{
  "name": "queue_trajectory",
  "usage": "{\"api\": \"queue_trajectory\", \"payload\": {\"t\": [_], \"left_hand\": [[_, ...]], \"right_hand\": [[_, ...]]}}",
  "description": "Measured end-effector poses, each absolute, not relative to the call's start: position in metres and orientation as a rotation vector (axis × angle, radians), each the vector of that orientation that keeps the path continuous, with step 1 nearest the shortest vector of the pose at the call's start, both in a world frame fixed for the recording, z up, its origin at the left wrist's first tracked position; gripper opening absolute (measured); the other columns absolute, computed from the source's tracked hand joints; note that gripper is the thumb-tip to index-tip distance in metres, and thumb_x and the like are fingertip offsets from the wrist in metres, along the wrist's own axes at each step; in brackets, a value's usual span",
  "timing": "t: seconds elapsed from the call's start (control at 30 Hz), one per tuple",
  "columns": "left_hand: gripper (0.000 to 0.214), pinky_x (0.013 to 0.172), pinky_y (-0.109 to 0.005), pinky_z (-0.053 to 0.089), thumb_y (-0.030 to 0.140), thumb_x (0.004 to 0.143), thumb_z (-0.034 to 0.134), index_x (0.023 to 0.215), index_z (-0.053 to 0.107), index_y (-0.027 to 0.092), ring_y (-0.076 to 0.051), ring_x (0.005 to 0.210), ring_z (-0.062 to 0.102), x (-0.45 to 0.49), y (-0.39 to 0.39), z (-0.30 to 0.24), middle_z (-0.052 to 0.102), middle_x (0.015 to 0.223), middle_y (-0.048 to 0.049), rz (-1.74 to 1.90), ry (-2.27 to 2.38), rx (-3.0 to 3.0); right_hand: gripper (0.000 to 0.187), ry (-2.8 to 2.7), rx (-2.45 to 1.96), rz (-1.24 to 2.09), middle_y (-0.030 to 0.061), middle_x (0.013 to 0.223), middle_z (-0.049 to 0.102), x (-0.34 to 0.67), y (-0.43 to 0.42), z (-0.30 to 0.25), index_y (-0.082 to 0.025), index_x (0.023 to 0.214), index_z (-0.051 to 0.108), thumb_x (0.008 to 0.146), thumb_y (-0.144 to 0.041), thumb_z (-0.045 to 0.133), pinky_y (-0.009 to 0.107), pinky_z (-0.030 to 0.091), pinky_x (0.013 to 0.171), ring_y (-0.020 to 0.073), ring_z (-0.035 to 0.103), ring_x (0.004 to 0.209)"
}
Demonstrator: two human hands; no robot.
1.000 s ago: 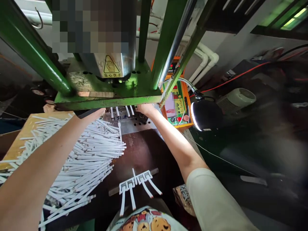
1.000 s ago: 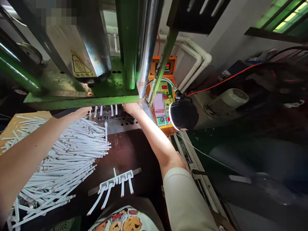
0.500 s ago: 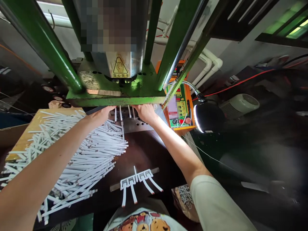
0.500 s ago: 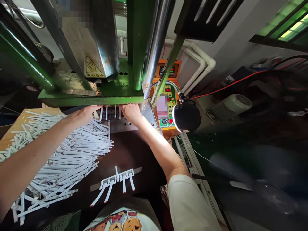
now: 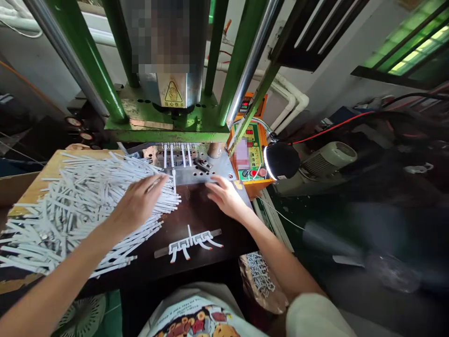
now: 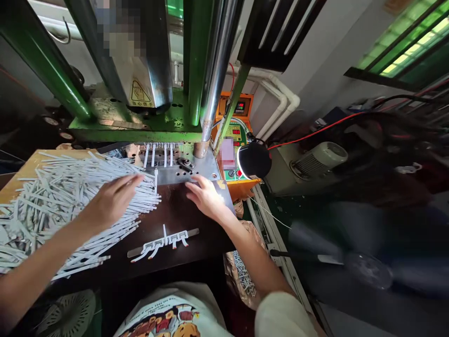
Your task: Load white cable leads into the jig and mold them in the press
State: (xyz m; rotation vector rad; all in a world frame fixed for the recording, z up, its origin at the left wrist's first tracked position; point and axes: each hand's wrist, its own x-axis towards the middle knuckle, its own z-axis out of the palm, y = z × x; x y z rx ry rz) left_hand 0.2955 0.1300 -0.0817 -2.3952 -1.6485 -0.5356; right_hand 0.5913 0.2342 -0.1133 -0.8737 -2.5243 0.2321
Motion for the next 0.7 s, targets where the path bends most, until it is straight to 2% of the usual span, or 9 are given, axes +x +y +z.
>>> {"api": "queue_trajectory", "payload": {"t": [0.07, 0.13, 0.2, 0.23, 0.33, 0.4, 0.7], "left_hand": [[0.070, 0.094, -0.040, 0.048, 0.016, 0.095, 0.051, 0.158, 0.021, 0.023, -0.026, 0.109, 0.063, 0.298, 0.055, -0.104, 0.066, 0.121, -0.0120, -0.612, -1.524, -2.316], [0.068, 0.092, -0.039, 0.045, 0.019, 0.093, 0.057, 0.156, 0.030, 0.020, -0.024, 0.096, 0.065, 0.297, -0.011, -0.126, 0.071, 0.106, -0.0105, -0.612, -1.466, -2.307], [0.067, 0.095, -0.043, 0.043, 0.027, 0.092, 0.060, 0.154, 0.036, 0.020, -0.025, 0.091, 0.064, 0.293, -0.055, -0.144, 0.071, 0.101, -0.0100, -0.511, -1.512, -2.268], [0.067, 0.095, -0.044, 0.042, 0.026, 0.091, 0.062, 0.153, 0.038, 0.020, -0.026, 0.091, 0.064, 0.290, -0.068, -0.150, 0.071, 0.102, -0.0103, -0.437, -1.549, -2.229], [0.070, 0.090, -0.046, 0.042, 0.011, 0.086, 0.063, 0.151, 0.041, 0.024, -0.028, 0.097, 0.064, 0.281, -0.077, -0.159, 0.070, 0.114, -0.0114, -0.196, -1.585, -2.151], [0.075, 0.087, -0.044, 0.043, 0.003, 0.083, 0.061, 0.152, 0.040, 0.026, -0.028, 0.100, 0.064, 0.276, -0.072, -0.160, 0.068, 0.119, -0.0116, -0.118, -1.567, -2.143], [0.073, 0.088, -0.041, 0.045, 0.003, 0.087, 0.058, 0.150, 0.041, 0.035, -0.026, 0.102, 0.064, 0.280, -0.071, -0.166, 0.068, 0.121, -0.0075, -0.210, -1.690, -2.090]], "right_hand": [[0.030, -2.491, -0.819, 0.279, 0.0158, 0.131, 0.059, 0.640, 0.191, -0.129, -0.018, 0.122, 0.064, 0.096, -0.032, 0.058, 0.045, 0.051, 0.103, 0.0250, 0.056, 0.125], [0.038, -2.510, -0.845, 0.268, 0.0159, 0.130, 0.061, 0.677, 0.153, -0.137, -0.020, 0.123, 0.064, 0.090, -0.040, 0.066, 0.049, 0.052, 0.103, 0.0288, 0.055, 0.128], [0.052, -2.597, -0.879, 0.206, 0.0169, 0.135, 0.059, 0.698, 0.127, -0.139, -0.022, 0.130, 0.061, 0.085, -0.047, 0.071, 0.055, 0.050, 0.104, 0.0335, 0.052, 0.132], [0.054, -2.649, -0.893, 0.145, 0.0169, 0.138, 0.057, 0.702, 0.119, -0.139, -0.023, 0.134, 0.058, 0.086, -0.044, 0.070, 0.056, 0.049, 0.106, 0.0343, 0.051, 0.133], [0.050, -2.717, -0.950, -0.100, 0.0134, 0.139, 0.059, 0.699, 0.111, -0.141, -0.026, 0.142, 0.053, 0.092, -0.017, 0.055, 0.052, 0.048, 0.107, 0.0289, 0.053, 0.132], [0.059, -2.691, -0.980, -0.199, 0.0109, 0.135, 0.062, 0.693, 0.111, -0.143, -0.028, 0.143, 0.052, 0.090, -0.003, 0.044, 0.048, 0.048, 0.107, 0.0247, 0.057, 0.128], [0.065, -2.681, -0.987, -0.197, 0.0113, 0.137, 0.061, 0.693, 0.111, -0.152, -0.025, 0.144, 0.051, 0.088, 0.003, 0.036, 0.048, 0.047, 0.108, 0.0247, 0.055, 0.130]]}}
